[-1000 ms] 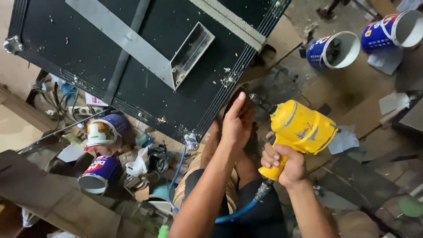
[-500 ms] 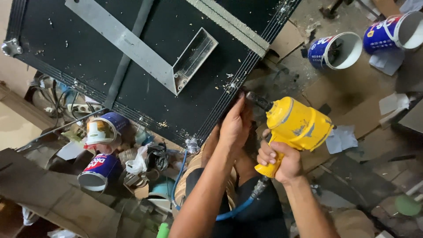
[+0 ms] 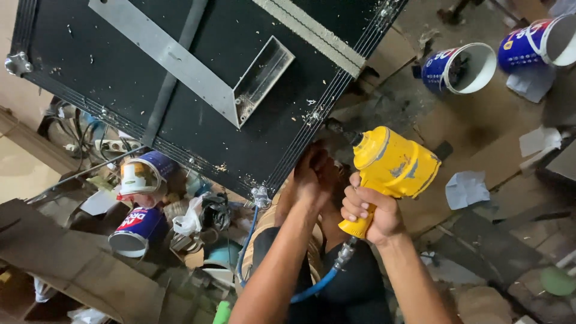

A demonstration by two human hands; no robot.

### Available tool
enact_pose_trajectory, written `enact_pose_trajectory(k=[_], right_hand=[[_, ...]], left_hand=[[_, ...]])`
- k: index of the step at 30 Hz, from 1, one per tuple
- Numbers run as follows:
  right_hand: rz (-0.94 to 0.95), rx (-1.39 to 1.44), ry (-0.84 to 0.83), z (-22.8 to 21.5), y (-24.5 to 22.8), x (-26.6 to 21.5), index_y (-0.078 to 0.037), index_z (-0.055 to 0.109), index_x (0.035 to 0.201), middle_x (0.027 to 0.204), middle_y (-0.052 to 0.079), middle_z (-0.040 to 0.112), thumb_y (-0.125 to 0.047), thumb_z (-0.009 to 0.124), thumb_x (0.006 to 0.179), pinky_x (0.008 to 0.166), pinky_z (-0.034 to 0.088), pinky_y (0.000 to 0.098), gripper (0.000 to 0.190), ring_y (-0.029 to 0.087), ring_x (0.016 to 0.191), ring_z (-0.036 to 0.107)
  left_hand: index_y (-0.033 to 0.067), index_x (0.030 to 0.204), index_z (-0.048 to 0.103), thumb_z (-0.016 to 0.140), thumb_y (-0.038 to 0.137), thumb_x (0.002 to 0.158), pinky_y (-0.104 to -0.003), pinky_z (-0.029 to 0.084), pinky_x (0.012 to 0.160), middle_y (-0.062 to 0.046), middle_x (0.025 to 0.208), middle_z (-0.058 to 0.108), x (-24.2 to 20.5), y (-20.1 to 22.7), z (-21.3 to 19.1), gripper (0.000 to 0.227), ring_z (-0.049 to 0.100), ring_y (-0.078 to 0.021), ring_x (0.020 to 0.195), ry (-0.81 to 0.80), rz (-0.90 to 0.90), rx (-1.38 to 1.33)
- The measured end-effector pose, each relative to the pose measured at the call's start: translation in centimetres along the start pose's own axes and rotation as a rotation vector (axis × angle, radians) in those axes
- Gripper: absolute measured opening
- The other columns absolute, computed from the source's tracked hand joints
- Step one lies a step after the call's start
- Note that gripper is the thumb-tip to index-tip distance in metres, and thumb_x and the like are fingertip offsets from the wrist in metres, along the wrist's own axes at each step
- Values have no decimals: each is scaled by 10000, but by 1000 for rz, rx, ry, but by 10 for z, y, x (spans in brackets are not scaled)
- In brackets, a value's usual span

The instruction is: Using a pneumatic nail gun to attach metal trim and corner protectors to a large black flight case.

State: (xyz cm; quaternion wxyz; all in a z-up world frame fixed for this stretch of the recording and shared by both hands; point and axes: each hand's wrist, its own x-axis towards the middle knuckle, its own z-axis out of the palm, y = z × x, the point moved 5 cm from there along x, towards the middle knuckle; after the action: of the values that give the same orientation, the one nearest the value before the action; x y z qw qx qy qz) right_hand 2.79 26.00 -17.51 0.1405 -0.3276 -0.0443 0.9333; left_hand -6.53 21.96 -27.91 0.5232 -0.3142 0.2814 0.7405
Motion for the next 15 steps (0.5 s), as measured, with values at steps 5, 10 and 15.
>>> enact_pose_trajectory(k=[5,10,15], right_hand=[[-22,-4,18,-4,3,-1,-125,488,1005,539,-107,285,-109,513,863,554,476,312,146,39,406,404],[17,-27,27,38,-9,-6,-160,465,757,549,-116,234,-126,520,868,571,429,263,128,27,423,361],[6,22,31,11,-2,-1,-122,492,948,538,-109,294,-91,539,851,534,458,291,112,25,422,427]], left_hand=[[177,786,443,403,263,1006,-192,179,388,95,542,224,-15,6,39,240,177,-43,414,-74,-37,-49],[181,749,446,434,231,993,-199,191,396,76,517,224,-17,12,41,249,198,-66,405,24,-45,-52],[182,740,426,444,214,968,-211,209,424,96,526,248,-17,17,47,231,193,-51,425,-52,-47,-84]])
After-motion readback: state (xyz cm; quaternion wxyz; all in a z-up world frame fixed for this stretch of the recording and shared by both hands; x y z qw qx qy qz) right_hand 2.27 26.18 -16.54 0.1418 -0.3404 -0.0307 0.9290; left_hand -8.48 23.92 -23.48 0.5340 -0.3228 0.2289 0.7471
